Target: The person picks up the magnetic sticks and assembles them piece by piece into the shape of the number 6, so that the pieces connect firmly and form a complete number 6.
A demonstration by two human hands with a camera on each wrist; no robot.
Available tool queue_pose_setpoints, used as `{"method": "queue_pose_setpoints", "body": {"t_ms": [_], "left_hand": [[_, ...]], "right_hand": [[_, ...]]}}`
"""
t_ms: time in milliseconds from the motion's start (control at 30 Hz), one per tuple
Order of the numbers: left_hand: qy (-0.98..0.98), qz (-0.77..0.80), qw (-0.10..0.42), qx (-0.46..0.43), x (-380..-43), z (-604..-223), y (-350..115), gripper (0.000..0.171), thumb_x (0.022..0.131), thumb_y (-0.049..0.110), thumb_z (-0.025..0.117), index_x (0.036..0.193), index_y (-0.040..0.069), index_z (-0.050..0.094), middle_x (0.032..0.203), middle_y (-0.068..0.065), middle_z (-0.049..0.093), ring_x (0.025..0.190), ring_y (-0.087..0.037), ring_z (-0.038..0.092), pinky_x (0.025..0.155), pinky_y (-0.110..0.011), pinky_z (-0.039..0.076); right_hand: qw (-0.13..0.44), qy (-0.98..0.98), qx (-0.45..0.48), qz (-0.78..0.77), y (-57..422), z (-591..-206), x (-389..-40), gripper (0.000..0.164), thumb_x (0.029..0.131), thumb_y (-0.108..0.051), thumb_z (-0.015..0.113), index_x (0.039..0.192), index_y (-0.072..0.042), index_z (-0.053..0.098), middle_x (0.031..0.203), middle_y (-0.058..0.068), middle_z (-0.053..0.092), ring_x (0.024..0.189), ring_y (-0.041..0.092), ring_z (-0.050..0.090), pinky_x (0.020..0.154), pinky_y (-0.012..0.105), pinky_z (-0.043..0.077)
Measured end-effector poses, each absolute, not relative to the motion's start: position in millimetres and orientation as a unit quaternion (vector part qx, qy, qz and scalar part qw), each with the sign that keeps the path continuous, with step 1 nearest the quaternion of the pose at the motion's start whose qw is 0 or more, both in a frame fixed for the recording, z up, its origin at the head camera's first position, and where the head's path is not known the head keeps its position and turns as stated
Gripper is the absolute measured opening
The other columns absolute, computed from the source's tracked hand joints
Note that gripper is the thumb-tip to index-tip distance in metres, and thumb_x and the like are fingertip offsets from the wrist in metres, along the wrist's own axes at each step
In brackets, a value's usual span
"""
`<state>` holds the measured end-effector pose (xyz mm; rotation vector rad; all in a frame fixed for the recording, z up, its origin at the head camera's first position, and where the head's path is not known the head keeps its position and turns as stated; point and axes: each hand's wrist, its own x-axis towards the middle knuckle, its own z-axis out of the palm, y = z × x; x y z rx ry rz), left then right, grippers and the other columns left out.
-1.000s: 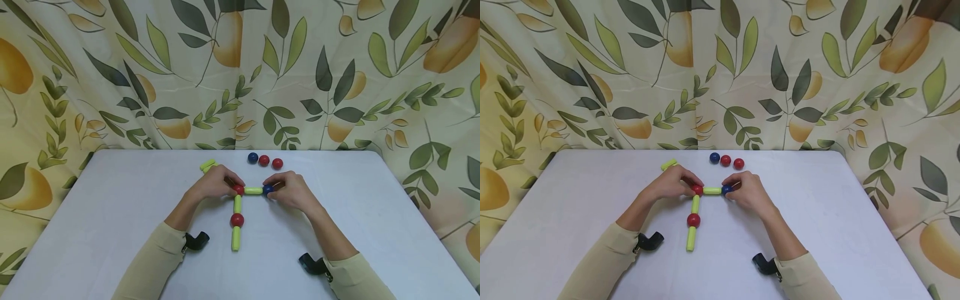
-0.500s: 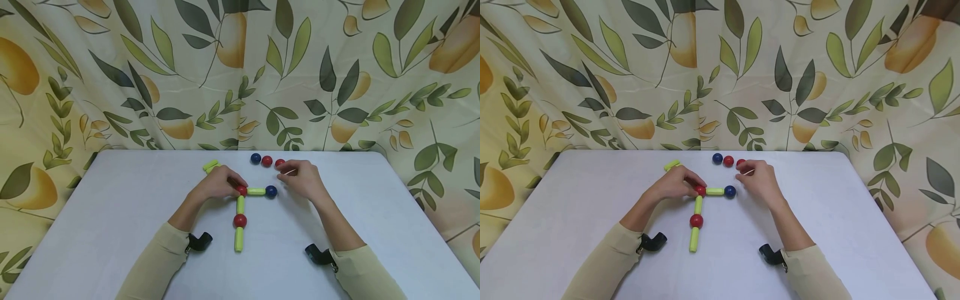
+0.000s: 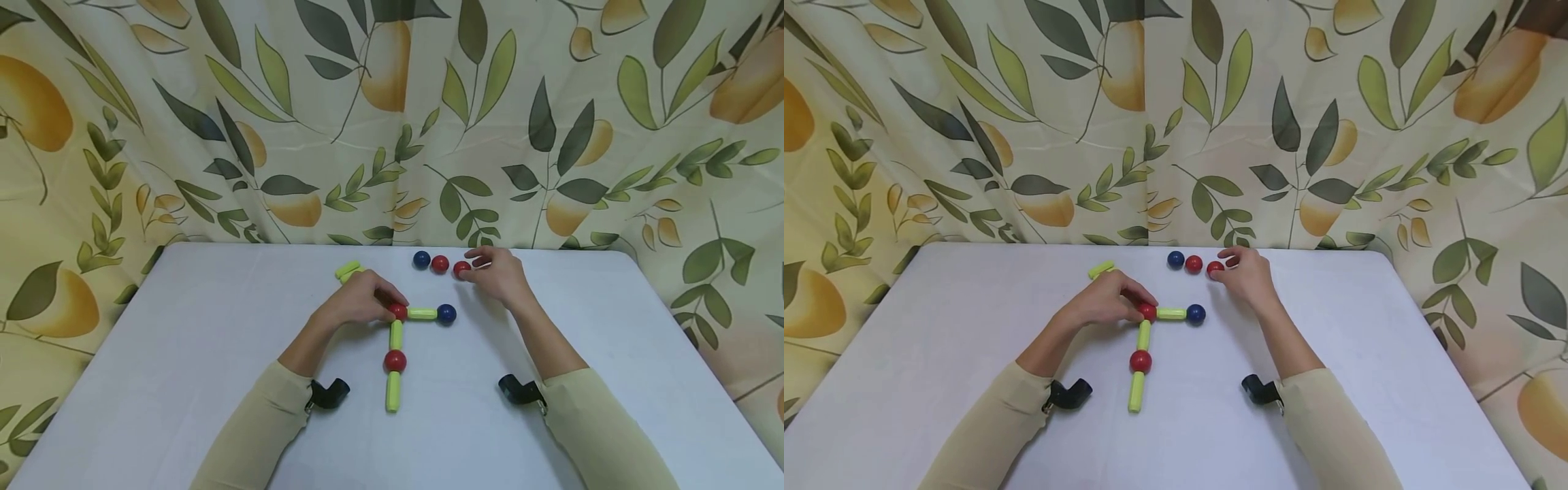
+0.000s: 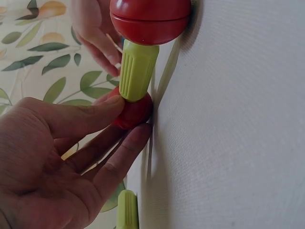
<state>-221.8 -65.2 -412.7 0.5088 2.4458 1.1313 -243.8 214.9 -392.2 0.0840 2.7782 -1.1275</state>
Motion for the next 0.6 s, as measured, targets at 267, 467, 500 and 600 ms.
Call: {"method": "queue_pose_setpoints", "body": {"t_ms": [267,467,500,600], "left_hand": [[0.873,0.405,0.2,0.186,-222.7,-411.6,-64.6,0.027,0.088,0.004,0.082,0.111,0.018,0.082,0.107,0.003,0.077,0.104,-0.019,0.065,0.094,-0.033,0.055],[0.872,0.403,0.193,0.198,-224.0,-413.6,-64.3,0.027,0.088,0.004,0.082,0.111,0.017,0.082,0.107,0.002,0.078,0.1,-0.017,0.066,0.092,-0.031,0.057],[0.872,0.403,0.193,0.199,-223.9,-413.9,-64.6,0.027,0.088,0.004,0.082,0.111,0.017,0.082,0.106,0.002,0.078,0.1,-0.016,0.066,0.092,-0.031,0.057],[0.872,0.403,0.191,0.202,-223.7,-414.5,-65.6,0.027,0.087,0.002,0.081,0.11,0.016,0.082,0.105,0.001,0.078,0.098,-0.016,0.067,0.09,-0.03,0.057]], "right_hand": [[0.087,0.916,0.025,-0.391,214.9,-395.4,-250.9,0.037,0.096,-0.016,0.072,0.131,-0.004,0.069,0.128,0.022,0.068,0.11,0.032,0.063,0.079,0.025,0.053],[0.081,0.917,0.029,-0.389,214.8,-396.8,-250.6,0.034,0.095,-0.014,0.072,0.127,-0.003,0.071,0.128,0.021,0.068,0.117,0.034,0.059,0.083,0.029,0.051],[0.081,0.917,0.03,-0.39,214.6,-397.3,-250.4,0.034,0.095,-0.014,0.073,0.127,-0.003,0.071,0.128,0.021,0.068,0.118,0.035,0.058,0.084,0.03,0.05],[0.082,0.913,0.028,-0.398,214.4,-398.2,-249.1,0.035,0.094,-0.014,0.074,0.127,-0.002,0.071,0.128,0.022,0.068,0.119,0.036,0.058,0.084,0.03,0.051]]}}
